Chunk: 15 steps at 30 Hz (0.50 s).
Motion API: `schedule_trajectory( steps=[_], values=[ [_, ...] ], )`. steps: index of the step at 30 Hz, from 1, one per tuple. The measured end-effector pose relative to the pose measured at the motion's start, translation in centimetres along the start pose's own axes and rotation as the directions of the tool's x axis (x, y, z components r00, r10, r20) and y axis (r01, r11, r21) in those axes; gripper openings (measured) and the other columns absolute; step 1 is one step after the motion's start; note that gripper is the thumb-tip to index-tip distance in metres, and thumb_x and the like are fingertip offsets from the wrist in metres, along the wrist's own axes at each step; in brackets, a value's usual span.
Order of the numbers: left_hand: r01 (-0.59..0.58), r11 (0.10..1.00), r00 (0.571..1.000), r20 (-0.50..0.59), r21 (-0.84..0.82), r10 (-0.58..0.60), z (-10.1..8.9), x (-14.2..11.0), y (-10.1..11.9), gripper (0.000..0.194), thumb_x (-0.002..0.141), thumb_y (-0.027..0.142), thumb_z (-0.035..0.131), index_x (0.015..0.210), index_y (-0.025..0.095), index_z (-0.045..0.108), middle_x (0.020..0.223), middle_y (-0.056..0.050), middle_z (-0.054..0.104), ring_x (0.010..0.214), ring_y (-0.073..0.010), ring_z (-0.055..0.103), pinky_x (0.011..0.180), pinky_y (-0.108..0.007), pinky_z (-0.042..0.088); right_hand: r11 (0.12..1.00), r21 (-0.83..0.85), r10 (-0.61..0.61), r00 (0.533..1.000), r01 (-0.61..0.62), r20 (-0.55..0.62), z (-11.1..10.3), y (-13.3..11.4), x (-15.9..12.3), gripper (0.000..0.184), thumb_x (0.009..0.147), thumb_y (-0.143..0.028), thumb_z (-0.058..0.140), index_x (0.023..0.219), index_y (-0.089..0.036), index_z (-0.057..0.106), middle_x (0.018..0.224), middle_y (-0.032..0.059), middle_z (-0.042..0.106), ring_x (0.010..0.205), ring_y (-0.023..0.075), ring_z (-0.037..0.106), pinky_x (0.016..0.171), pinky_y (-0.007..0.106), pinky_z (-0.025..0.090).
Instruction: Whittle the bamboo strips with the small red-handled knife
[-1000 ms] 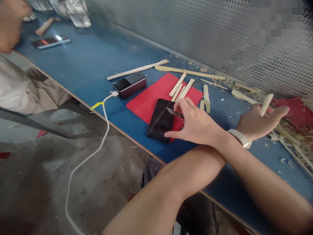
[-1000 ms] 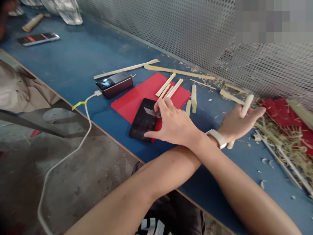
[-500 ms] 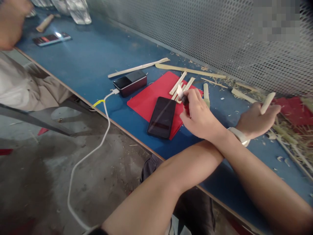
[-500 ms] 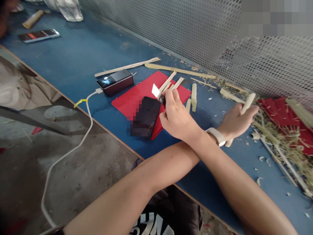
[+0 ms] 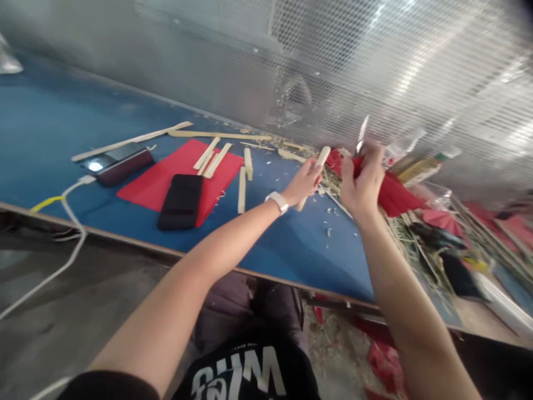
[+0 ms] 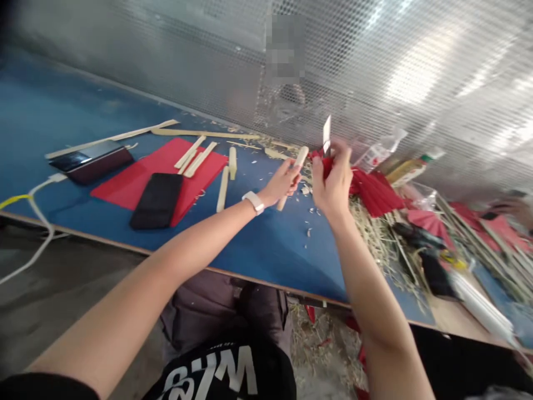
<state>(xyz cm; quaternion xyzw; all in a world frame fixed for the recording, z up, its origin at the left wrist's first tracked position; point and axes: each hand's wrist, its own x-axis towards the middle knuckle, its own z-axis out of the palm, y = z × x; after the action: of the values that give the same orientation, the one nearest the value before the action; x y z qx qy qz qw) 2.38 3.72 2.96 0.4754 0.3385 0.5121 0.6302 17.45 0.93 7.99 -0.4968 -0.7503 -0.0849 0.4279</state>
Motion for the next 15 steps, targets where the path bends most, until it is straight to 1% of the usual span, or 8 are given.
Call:
schedule_trajectory(
  steps=[1,3,6,7,8,11,13,15],
  values=[
    [-0.011,1.0,1.0,0.006,0.008,0.011,0.1,0.1,-0.4,0.008,0.122,0.026,0.054,0.124,0.025,0.062,0.076,0.006,0.051,0.053,-0.0072,0.039,0.053,-0.026,0.028,0.999,-0.013,0.048,0.999,-0.047,0.016,0.1,2.0,-0.8,0.063,0.117,-0.058,0.034,0.155,-0.016,0.062,0.121,0.0214,0.076,0.109,0.0393,0.076,0.101,0.061,0.06],
    [-0.061,0.997,0.997,0.039,0.05,0.059,0.1,0.1,-1.0,0.007,0.119,0.025,0.057,0.122,0.025,0.064,0.078,0.005,0.053,0.053,-0.0073,0.04,0.053,-0.028,0.03,0.991,-0.011,0.131,0.988,-0.13,0.081,0.6,5.4,-2.1,0.064,0.118,-0.061,0.025,0.142,-0.019,0.067,0.115,0.0193,0.076,0.109,0.0383,0.076,0.099,0.058,0.059],
    [-0.114,0.986,0.991,0.082,0.125,0.104,0.1,-0.4,-1.7,0.019,0.117,0.04,0.065,0.13,0.027,0.067,0.081,0.003,0.06,0.054,-0.0087,0.043,0.053,-0.031,0.031,0.983,0.04,0.16,0.949,-0.177,0.273,1.4,8.3,-3.2,0.061,0.121,-0.064,0.021,0.142,-0.025,0.063,0.116,0.0164,0.077,0.106,0.0302,0.073,0.099,0.046,0.055],
    [-0.106,0.986,0.991,0.096,0.13,0.094,0.1,-0.4,-2.0,0.02,0.117,0.042,0.066,0.129,0.027,0.068,0.081,0.003,0.06,0.054,-0.0086,0.042,0.054,-0.031,0.03,0.972,0.048,0.207,0.939,-0.228,0.275,1.7,8.8,-3.4,0.058,0.122,-0.063,0.022,0.134,-0.025,0.063,0.113,0.0161,0.076,0.104,0.0299,0.072,0.097,0.046,0.054],
    [-0.087,0.988,0.992,0.107,0.128,0.074,0.0,-0.4,-2.2,0.02,0.117,0.044,0.065,0.126,0.026,0.068,0.08,0.003,0.06,0.054,-0.0086,0.04,0.054,-0.031,0.028,0.951,0.047,0.287,0.929,-0.305,0.233,1.9,9.1,-3.4,0.054,0.121,-0.063,0.024,0.122,-0.025,0.062,0.105,0.0154,0.075,0.099,0.0314,0.07,0.094,0.047,0.052],
    [-0.028,0.994,0.994,0.112,0.105,0.017,-0.2,-0.1,-2.9,0.021,0.118,0.045,0.059,0.114,0.026,0.067,0.079,0.003,0.062,0.054,-0.0092,0.039,0.056,-0.031,0.026,0.92,0.178,0.309,0.927,-0.348,0.214,2.4,9.0,-3.2,0.043,0.118,-0.064,0.039,0.105,-0.027,0.057,0.095,0.0111,0.07,0.095,0.0313,0.067,0.094,0.048,0.05],
    [-0.022,0.994,0.993,0.121,0.11,0.009,-0.3,0.2,-3.2,0.032,0.12,0.052,0.052,0.112,0.026,0.068,0.084,0.001,0.067,0.056,-0.0108,0.042,0.057,-0.032,0.029,0.88,0.312,0.307,0.93,-0.359,0.203,2.6,8.3,-3.1,0.044,0.112,-0.071,0.053,0.105,-0.028,0.058,0.09,0.007,0.067,0.09,0.0289,0.063,0.092,0.046,0.051],
    [-0.065,0.987,0.988,0.145,0.148,0.044,-0.5,0.4,-3.2,0.047,0.118,0.067,0.05,0.116,0.026,0.072,0.089,-0.002,0.071,0.061,-0.0128,0.046,0.06,-0.033,0.033,0.802,0.425,0.357,0.907,-0.42,0.222,2.9,7.3,-3.1,0.05,0.104,-0.078,0.065,0.109,-0.028,0.061,0.086,0.0027,0.063,0.085,0.0259,0.059,0.086,0.042,0.052]
  ],
)
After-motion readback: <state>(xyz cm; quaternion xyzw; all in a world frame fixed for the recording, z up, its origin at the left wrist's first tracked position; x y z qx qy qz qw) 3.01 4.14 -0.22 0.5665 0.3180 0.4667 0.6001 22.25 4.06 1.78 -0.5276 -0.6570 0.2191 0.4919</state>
